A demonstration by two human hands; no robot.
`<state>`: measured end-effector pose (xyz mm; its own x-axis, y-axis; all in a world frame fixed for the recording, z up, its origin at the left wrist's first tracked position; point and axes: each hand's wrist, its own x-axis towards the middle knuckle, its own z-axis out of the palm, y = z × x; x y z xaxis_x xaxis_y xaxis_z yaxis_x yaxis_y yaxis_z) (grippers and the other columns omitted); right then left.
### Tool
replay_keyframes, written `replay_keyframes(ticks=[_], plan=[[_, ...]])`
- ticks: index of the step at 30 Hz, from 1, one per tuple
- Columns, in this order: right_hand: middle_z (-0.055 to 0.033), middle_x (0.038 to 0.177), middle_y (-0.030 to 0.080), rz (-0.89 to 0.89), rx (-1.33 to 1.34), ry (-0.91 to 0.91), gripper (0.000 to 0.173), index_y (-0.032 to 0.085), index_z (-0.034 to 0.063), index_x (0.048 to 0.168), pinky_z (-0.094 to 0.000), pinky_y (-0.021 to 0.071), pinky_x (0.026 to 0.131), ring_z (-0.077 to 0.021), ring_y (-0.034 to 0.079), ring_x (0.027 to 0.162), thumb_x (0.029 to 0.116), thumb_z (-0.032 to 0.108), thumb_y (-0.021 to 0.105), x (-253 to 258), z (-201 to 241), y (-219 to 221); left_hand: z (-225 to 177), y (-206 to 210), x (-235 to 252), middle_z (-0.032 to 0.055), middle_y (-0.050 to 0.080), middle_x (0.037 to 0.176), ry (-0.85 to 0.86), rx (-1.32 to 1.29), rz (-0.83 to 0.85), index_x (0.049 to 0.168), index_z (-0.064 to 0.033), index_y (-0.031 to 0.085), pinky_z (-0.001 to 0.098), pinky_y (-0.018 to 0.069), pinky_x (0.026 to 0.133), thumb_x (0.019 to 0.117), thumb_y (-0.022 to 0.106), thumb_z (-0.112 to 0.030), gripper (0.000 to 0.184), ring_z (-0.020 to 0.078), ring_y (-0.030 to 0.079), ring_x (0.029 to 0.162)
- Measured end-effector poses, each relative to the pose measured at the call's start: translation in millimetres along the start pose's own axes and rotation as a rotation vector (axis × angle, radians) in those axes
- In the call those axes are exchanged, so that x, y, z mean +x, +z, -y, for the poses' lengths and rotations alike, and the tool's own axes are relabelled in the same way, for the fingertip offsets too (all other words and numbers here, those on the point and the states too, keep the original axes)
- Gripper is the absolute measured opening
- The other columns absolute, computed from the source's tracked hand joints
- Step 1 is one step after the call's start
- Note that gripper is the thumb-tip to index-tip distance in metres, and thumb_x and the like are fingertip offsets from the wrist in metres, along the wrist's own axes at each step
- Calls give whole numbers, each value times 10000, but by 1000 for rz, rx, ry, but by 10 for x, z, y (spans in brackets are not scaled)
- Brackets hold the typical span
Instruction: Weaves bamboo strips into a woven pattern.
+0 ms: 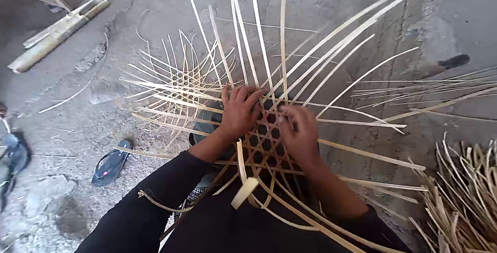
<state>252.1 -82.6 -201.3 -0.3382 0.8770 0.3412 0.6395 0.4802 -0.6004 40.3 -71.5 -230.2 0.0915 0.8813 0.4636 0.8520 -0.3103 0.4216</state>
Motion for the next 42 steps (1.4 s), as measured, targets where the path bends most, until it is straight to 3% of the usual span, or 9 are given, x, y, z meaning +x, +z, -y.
replay_keyframes(ticks=[5, 9, 15, 20, 25, 30, 33, 36, 42], plan=[[-138, 1276, 650, -117, -20, 146, 461, 545, 77, 1419, -449, 552, 904, -279, 640, 1113, 980, 161, 662, 356, -260, 153, 53, 94, 49, 72, 670, 1269, -45, -13, -75, 1330, -227, 676, 741, 207, 1139, 933, 541, -100, 438, 323, 575, 1276], [-133, 1193, 669, -168, 0, 110, 435, 559, 55, 1390, -413, 551, 843, -254, 647, 1010, 979, 154, 656, 300, -365, 330, 20, 50, 52, 99, 640, 1324, -112, -28, -81, 1340, -233, 669, 755, 198, 1127, 937, 518, -97, 451, 412, 475, 1365], [-107, 1200, 666, -199, 11, 82, 461, 522, 66, 1420, -353, 536, 812, -215, 633, 992, 985, 151, 650, 264, -391, 342, 12, 74, 47, 103, 643, 1316, -149, -59, -111, 1329, -258, 678, 760, 193, 1119, 956, 491, -61, 461, 431, 452, 1377], [-100, 1206, 665, -187, -19, 91, 418, 529, 67, 1407, -385, 525, 859, -220, 629, 1013, 1005, 146, 614, 252, -356, 323, 21, 94, 48, 115, 637, 1315, -140, -59, -105, 1281, -253, 716, 756, 179, 1130, 945, 529, -44, 437, 432, 441, 1384], [-95, 1185, 667, -191, -13, 95, 361, 560, 67, 1373, -398, 523, 893, -218, 634, 1012, 1020, 133, 594, 255, -335, 345, 7, 59, 30, 122, 581, 1409, -100, 40, -15, 1276, -320, 716, 779, 114, 1136, 945, 569, -85, 431, 449, 370, 1439], [-86, 1173, 656, -196, -8, 117, 399, 529, 80, 1416, -394, 510, 867, -216, 615, 984, 1022, 123, 578, 278, -322, 354, 9, 72, 23, 139, 507, 1508, -81, 81, -72, 1257, -367, 716, 784, 99, 1132, 927, 578, -98, 447, 477, 299, 1478], [-125, 1242, 607, -208, -35, 77, 374, 601, 131, 1390, -400, 531, 900, -251, 603, 1089, 1017, 128, 576, 260, -339, 345, -42, 41, 47, 126, 493, 1527, -70, 97, -77, 1239, -370, 726, 798, 67, 1129, 963, 566, -268, 335, 468, 284, 1490], [-144, 1229, 590, -212, -99, 7, 356, 652, 164, 1357, -446, 510, 932, -295, 572, 1140, 1007, 170, 591, 251, -339, 356, -102, 15, 131, 119, 486, 1535, -114, 138, -49, 1155, -346, 749, 803, 64, 1124, 919, 626, -460, 289, 469, 289, 1487], [-137, 1289, 580, -173, -182, -34, 364, 657, 185, 1371, -497, 454, 961, -313, 551, 1133, 1025, 237, 560, 248, -343, 376, -92, 110, 154, 121, 498, 1508, -159, 109, -37, 1081, -290, 754, 831, 62, 1097, 912, 664, -408, 224, 500, 263, 1481]])
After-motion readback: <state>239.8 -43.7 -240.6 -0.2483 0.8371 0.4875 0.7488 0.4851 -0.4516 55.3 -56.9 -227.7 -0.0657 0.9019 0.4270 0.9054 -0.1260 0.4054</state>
